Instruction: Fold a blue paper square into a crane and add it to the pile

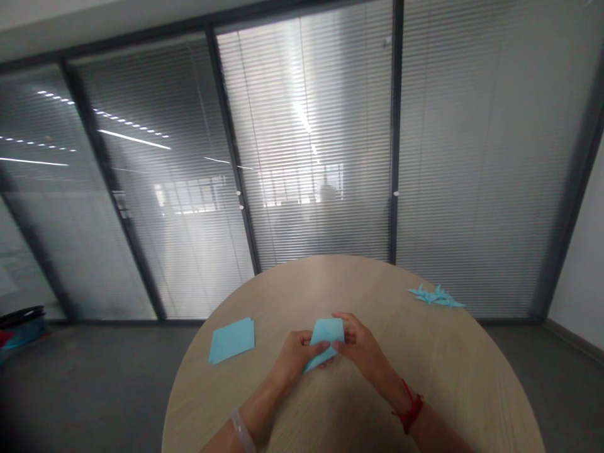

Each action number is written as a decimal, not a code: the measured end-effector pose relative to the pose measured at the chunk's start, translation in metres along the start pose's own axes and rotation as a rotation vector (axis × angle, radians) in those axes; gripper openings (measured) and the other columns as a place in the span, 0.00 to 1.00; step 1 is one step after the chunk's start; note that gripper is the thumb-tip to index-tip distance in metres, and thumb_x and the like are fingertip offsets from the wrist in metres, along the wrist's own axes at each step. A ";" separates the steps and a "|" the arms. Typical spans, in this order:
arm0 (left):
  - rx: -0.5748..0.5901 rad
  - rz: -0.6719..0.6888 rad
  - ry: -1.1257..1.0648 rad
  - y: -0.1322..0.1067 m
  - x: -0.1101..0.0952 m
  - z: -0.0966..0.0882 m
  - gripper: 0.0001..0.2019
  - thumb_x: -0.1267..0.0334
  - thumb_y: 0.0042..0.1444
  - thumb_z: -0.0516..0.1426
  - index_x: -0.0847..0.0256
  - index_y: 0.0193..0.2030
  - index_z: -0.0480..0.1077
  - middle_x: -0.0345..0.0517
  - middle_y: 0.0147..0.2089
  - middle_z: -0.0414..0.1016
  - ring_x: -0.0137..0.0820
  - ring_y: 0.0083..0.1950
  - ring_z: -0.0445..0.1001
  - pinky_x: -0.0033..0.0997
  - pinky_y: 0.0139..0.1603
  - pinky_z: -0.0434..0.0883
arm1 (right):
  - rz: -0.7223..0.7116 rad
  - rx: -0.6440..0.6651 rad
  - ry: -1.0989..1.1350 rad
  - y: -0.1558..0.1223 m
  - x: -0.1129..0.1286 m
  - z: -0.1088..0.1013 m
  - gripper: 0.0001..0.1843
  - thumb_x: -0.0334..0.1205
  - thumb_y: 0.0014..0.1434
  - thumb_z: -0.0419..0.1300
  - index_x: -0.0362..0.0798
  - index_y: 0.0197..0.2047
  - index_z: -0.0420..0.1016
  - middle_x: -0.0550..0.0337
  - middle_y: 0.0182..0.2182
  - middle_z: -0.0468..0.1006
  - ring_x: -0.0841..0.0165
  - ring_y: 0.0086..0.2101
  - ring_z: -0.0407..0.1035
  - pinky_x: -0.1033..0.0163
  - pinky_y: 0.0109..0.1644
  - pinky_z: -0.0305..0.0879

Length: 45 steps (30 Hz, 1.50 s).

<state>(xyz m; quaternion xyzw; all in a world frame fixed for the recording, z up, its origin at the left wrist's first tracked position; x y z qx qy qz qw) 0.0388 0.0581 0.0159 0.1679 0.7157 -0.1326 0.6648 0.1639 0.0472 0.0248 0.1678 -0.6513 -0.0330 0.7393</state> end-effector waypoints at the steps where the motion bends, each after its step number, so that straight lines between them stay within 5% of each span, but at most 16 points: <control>1: 0.003 0.001 0.000 0.000 0.000 0.000 0.20 0.49 0.41 0.63 0.69 0.29 0.77 0.45 0.25 0.76 0.29 0.23 0.69 0.27 0.27 0.66 | 0.002 -0.012 -0.005 0.000 -0.001 -0.001 0.31 0.43 0.43 0.69 0.48 0.50 0.64 0.52 0.38 0.81 0.60 0.36 0.76 0.58 0.40 0.71; 18: 0.091 0.025 0.042 -0.003 -0.001 0.009 0.21 0.46 0.46 0.60 0.68 0.27 0.76 0.46 0.25 0.76 0.30 0.24 0.70 0.26 0.27 0.64 | -0.029 -0.018 -0.164 0.001 0.000 -0.003 0.20 0.49 0.47 0.66 0.46 0.40 0.70 0.57 0.32 0.79 0.63 0.33 0.73 0.61 0.36 0.69; 23: 0.151 -0.039 -0.073 -0.005 0.003 0.015 0.21 0.51 0.39 0.66 0.68 0.34 0.76 0.47 0.28 0.77 0.33 0.28 0.73 0.31 0.33 0.69 | -0.038 -0.079 -0.197 0.000 0.004 -0.008 0.18 0.50 0.47 0.66 0.46 0.36 0.72 0.58 0.29 0.78 0.63 0.31 0.73 0.62 0.35 0.68; 34: -0.002 -0.079 -0.092 -0.004 0.002 0.003 0.21 0.50 0.34 0.68 0.67 0.27 0.74 0.48 0.27 0.79 0.35 0.29 0.77 0.34 0.37 0.72 | -0.094 -0.311 -0.244 -0.001 0.007 -0.034 0.21 0.52 0.48 0.64 0.46 0.39 0.71 0.56 0.31 0.78 0.61 0.33 0.71 0.60 0.37 0.68; 45: -0.009 0.029 -0.044 -0.002 -0.003 0.002 0.22 0.48 0.39 0.65 0.66 0.32 0.73 0.48 0.28 0.79 0.37 0.32 0.78 0.35 0.35 0.74 | -0.142 -0.369 -0.303 -0.003 0.012 -0.042 0.21 0.54 0.50 0.62 0.45 0.39 0.73 0.58 0.29 0.77 0.63 0.31 0.69 0.61 0.35 0.66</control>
Point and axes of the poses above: each hand's wrist, its own y-axis towards the middle knuckle, its own z-axis out of the palm, x = y × z, the point moved 8 cm from there along y, towards the middle knuckle
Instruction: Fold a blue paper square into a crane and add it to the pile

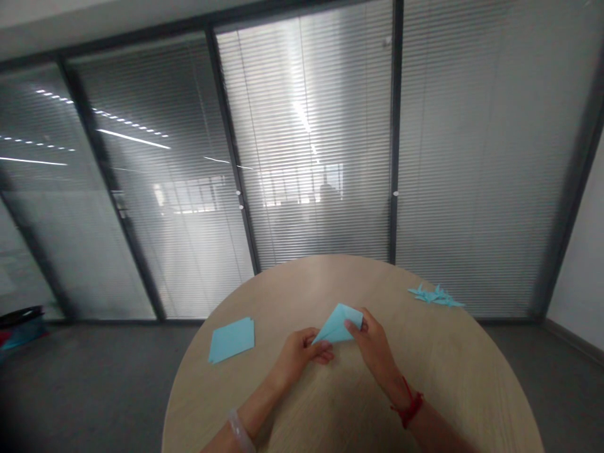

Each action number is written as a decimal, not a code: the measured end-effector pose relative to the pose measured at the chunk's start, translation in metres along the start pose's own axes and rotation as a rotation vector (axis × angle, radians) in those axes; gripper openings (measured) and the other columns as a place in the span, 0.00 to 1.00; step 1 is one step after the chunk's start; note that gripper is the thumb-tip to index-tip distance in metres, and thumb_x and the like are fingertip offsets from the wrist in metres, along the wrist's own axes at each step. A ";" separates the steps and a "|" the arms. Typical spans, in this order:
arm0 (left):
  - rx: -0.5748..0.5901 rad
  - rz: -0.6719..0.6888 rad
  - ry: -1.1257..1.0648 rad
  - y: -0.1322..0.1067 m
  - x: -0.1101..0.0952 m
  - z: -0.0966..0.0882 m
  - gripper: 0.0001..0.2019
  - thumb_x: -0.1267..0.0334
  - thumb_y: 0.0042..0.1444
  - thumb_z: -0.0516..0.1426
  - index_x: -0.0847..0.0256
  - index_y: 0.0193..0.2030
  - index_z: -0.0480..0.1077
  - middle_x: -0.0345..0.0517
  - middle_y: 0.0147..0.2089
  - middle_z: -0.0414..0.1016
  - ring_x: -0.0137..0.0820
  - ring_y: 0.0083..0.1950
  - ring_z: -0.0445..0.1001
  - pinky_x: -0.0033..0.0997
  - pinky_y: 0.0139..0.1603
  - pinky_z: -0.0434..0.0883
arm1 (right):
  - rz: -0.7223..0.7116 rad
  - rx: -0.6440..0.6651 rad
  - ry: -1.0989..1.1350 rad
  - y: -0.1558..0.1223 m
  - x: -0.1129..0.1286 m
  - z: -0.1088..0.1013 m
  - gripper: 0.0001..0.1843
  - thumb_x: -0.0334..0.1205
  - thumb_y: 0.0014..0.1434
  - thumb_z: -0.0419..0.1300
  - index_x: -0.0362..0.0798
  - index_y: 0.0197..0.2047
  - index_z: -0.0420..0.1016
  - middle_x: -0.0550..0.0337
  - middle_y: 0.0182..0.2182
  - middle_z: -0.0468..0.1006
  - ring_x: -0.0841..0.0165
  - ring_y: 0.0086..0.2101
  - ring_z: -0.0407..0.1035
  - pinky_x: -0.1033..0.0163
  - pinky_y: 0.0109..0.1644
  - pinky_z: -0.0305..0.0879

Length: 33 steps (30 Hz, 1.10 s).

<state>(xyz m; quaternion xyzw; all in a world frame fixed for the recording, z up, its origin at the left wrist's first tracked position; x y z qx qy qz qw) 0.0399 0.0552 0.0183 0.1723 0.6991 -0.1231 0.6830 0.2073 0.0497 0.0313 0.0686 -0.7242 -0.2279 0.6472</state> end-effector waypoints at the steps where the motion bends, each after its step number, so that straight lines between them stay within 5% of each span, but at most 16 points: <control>1: -0.007 0.018 0.007 0.000 -0.002 -0.001 0.21 0.48 0.40 0.65 0.66 0.33 0.73 0.47 0.28 0.79 0.38 0.32 0.78 0.35 0.35 0.74 | -0.001 -0.006 -0.002 0.000 -0.001 -0.001 0.21 0.54 0.50 0.62 0.45 0.39 0.72 0.58 0.29 0.77 0.63 0.31 0.69 0.61 0.35 0.66; 19: 0.028 -0.066 -0.140 0.001 0.006 0.002 0.24 0.47 0.36 0.67 0.69 0.29 0.74 0.57 0.34 0.80 0.40 0.33 0.79 0.37 0.35 0.74 | -0.009 -0.024 0.001 0.001 -0.003 -0.005 0.18 0.52 0.53 0.61 0.46 0.40 0.70 0.58 0.30 0.76 0.63 0.31 0.69 0.60 0.35 0.66; 33: -0.038 0.022 -0.043 0.000 0.000 -0.008 0.22 0.49 0.42 0.64 0.67 0.36 0.76 0.53 0.35 0.80 0.38 0.33 0.79 0.36 0.35 0.74 | -0.015 -0.081 0.026 0.003 -0.002 -0.012 0.20 0.54 0.51 0.62 0.47 0.40 0.71 0.58 0.31 0.77 0.62 0.33 0.70 0.61 0.36 0.67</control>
Point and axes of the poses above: each hand's wrist, its own y-axis towards the middle knuckle, its own z-axis out of the palm, x = y × z, the point moved 8 cm from there along y, towards the middle knuckle
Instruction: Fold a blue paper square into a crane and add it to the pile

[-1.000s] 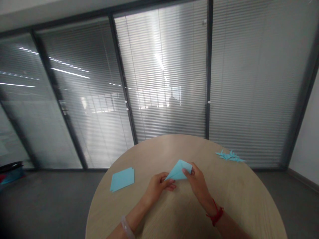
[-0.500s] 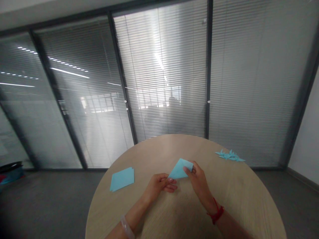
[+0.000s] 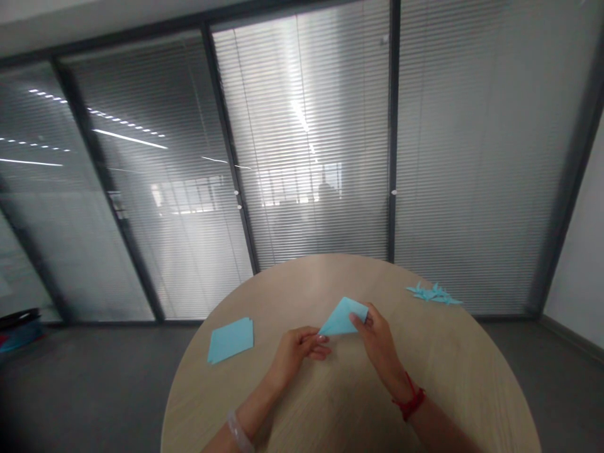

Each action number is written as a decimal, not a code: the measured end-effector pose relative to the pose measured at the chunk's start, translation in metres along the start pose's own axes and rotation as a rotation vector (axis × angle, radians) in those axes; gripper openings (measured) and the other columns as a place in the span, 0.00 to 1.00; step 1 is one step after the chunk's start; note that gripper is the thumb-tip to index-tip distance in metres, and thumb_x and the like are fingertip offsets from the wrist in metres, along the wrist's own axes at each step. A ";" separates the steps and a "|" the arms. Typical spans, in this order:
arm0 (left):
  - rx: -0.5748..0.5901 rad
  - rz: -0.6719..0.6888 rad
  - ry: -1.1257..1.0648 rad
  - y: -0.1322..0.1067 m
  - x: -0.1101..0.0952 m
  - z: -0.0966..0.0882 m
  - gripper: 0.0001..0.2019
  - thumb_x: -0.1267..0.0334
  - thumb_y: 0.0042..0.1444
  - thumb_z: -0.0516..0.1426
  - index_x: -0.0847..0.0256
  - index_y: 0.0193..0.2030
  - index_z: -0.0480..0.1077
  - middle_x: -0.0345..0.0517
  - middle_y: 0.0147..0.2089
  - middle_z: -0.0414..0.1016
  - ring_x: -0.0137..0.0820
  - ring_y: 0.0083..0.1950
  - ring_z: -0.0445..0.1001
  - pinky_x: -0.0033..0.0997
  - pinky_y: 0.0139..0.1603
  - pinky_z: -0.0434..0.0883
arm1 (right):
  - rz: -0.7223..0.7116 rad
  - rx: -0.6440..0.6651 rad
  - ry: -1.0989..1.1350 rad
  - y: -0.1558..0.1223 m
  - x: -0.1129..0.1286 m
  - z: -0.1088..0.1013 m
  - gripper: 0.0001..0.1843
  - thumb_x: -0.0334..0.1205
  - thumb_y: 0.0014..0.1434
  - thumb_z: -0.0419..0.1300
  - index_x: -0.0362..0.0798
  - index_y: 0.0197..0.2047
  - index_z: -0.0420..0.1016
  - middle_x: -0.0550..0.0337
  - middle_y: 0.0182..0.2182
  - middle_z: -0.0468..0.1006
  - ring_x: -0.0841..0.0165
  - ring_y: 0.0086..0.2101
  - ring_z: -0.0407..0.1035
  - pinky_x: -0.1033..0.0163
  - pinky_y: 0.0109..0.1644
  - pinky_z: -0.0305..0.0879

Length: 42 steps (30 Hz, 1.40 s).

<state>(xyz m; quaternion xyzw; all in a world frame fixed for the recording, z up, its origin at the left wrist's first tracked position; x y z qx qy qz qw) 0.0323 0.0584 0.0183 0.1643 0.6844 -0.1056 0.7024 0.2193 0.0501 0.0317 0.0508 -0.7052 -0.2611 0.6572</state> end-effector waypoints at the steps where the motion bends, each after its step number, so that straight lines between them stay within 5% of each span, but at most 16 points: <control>1: -0.002 -0.003 0.002 0.000 0.001 0.000 0.22 0.48 0.42 0.64 0.68 0.35 0.76 0.54 0.35 0.80 0.38 0.33 0.79 0.36 0.35 0.74 | 0.000 0.000 0.011 0.000 0.000 0.000 0.20 0.54 0.51 0.62 0.47 0.40 0.71 0.57 0.32 0.77 0.61 0.33 0.70 0.61 0.37 0.67; 21: 0.041 -0.114 -0.082 -0.007 0.001 0.006 0.22 0.48 0.40 0.66 0.70 0.29 0.74 0.56 0.31 0.79 0.39 0.32 0.79 0.34 0.31 0.74 | -0.007 -0.009 0.063 -0.001 0.008 0.000 0.21 0.52 0.51 0.63 0.47 0.43 0.68 0.55 0.34 0.76 0.61 0.35 0.71 0.61 0.38 0.67; 32: 0.141 -0.202 -0.028 -0.006 0.016 0.020 0.23 0.47 0.36 0.67 0.70 0.27 0.74 0.53 0.28 0.79 0.40 0.30 0.78 0.38 0.34 0.73 | -0.028 0.184 0.056 -0.007 0.014 0.020 0.22 0.52 0.53 0.62 0.47 0.45 0.67 0.53 0.39 0.77 0.61 0.38 0.72 0.60 0.40 0.69; 42: 0.190 -0.193 -0.067 -0.015 0.007 0.023 0.22 0.49 0.40 0.66 0.71 0.30 0.75 0.55 0.30 0.78 0.37 0.29 0.78 0.35 0.32 0.73 | -0.019 0.203 0.046 -0.008 0.015 0.023 0.23 0.54 0.53 0.61 0.48 0.46 0.65 0.57 0.35 0.76 0.63 0.35 0.72 0.61 0.38 0.68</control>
Point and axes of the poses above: each hand's wrist, its own y-axis towards the middle knuckle, its own z-axis out of the palm, x = y × z, the point moved 8 cm from there along y, towards the middle knuckle
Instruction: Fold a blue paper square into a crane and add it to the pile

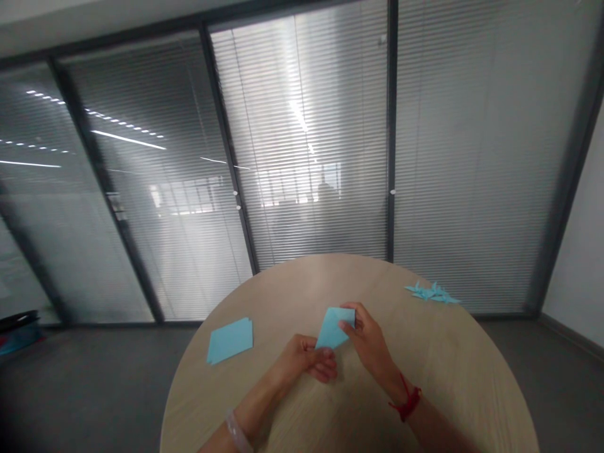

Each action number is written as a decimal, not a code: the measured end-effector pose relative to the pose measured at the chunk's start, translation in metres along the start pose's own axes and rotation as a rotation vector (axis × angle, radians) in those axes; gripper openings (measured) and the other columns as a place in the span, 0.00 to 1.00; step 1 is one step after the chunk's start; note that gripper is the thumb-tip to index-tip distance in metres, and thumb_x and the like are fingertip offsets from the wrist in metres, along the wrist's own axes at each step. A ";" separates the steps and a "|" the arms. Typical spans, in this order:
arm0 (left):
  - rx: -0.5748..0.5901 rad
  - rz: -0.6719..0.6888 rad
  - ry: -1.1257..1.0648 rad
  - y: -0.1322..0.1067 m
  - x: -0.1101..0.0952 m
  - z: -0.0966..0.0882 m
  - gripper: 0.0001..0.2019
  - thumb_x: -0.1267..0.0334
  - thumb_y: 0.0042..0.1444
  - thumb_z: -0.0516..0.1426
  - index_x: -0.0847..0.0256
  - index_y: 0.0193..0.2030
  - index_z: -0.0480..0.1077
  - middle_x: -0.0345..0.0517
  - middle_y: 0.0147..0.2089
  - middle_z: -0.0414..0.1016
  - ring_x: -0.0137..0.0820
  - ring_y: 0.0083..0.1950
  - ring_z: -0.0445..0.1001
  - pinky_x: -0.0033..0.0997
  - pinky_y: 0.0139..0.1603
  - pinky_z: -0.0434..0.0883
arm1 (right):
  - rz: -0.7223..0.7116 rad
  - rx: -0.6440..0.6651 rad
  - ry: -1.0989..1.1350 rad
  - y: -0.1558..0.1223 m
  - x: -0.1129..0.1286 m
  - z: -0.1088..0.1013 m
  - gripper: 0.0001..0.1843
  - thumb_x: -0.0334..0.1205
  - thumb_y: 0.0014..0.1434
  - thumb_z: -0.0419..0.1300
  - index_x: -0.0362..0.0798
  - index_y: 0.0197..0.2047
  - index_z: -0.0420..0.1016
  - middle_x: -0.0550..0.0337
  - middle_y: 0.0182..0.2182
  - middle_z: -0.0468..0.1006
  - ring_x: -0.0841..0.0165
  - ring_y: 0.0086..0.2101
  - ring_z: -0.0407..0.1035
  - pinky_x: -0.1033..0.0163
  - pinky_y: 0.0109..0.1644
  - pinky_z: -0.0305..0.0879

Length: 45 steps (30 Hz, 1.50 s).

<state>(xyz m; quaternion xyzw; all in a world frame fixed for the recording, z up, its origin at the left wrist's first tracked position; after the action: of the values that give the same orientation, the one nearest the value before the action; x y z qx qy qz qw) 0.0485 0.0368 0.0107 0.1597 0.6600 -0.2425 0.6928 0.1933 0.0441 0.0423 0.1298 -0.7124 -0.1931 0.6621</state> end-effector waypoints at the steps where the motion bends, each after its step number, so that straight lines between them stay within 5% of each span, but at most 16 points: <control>1: 0.003 -0.010 -0.001 0.001 0.002 -0.001 0.22 0.49 0.39 0.66 0.71 0.30 0.75 0.55 0.30 0.78 0.38 0.30 0.78 0.35 0.33 0.73 | 0.000 0.012 -0.005 0.000 -0.001 0.001 0.23 0.53 0.53 0.61 0.48 0.46 0.65 0.57 0.35 0.76 0.63 0.35 0.71 0.61 0.38 0.68; 19: 0.106 -0.046 -0.035 0.006 0.017 0.010 0.22 0.49 0.39 0.65 0.72 0.30 0.74 0.55 0.28 0.77 0.37 0.28 0.77 0.36 0.32 0.72 | -0.002 0.144 -0.088 -0.007 0.004 0.016 0.22 0.50 0.55 0.59 0.49 0.50 0.63 0.57 0.38 0.76 0.64 0.37 0.72 0.61 0.40 0.67; 38: 0.041 -0.022 -0.048 0.004 0.012 0.010 0.18 0.54 0.41 0.65 0.71 0.29 0.74 0.52 0.27 0.77 0.35 0.28 0.76 0.37 0.35 0.72 | -0.004 0.177 -0.087 -0.011 0.014 0.024 0.21 0.44 0.57 0.58 0.50 0.53 0.61 0.60 0.34 0.76 0.65 0.34 0.72 0.61 0.40 0.67; 45: -0.076 0.038 -0.071 0.005 0.002 0.000 0.23 0.51 0.38 0.67 0.72 0.31 0.75 0.54 0.28 0.78 0.36 0.28 0.77 0.38 0.36 0.73 | 0.062 0.139 0.134 -0.008 0.003 0.024 0.38 0.47 0.52 0.63 0.49 0.60 0.48 0.59 0.35 0.76 0.64 0.36 0.73 0.57 0.42 0.69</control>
<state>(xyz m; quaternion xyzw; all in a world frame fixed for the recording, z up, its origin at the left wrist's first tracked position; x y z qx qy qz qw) 0.0513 0.0403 0.0085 0.1372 0.6405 -0.2095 0.7260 0.1688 0.0381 0.0397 0.1658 -0.6818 -0.1134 0.7034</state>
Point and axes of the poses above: each hand's wrist, its own y-axis towards the middle knuckle, its own z-axis out of the palm, x = y × z, the point moved 8 cm from there along y, towards the middle knuckle
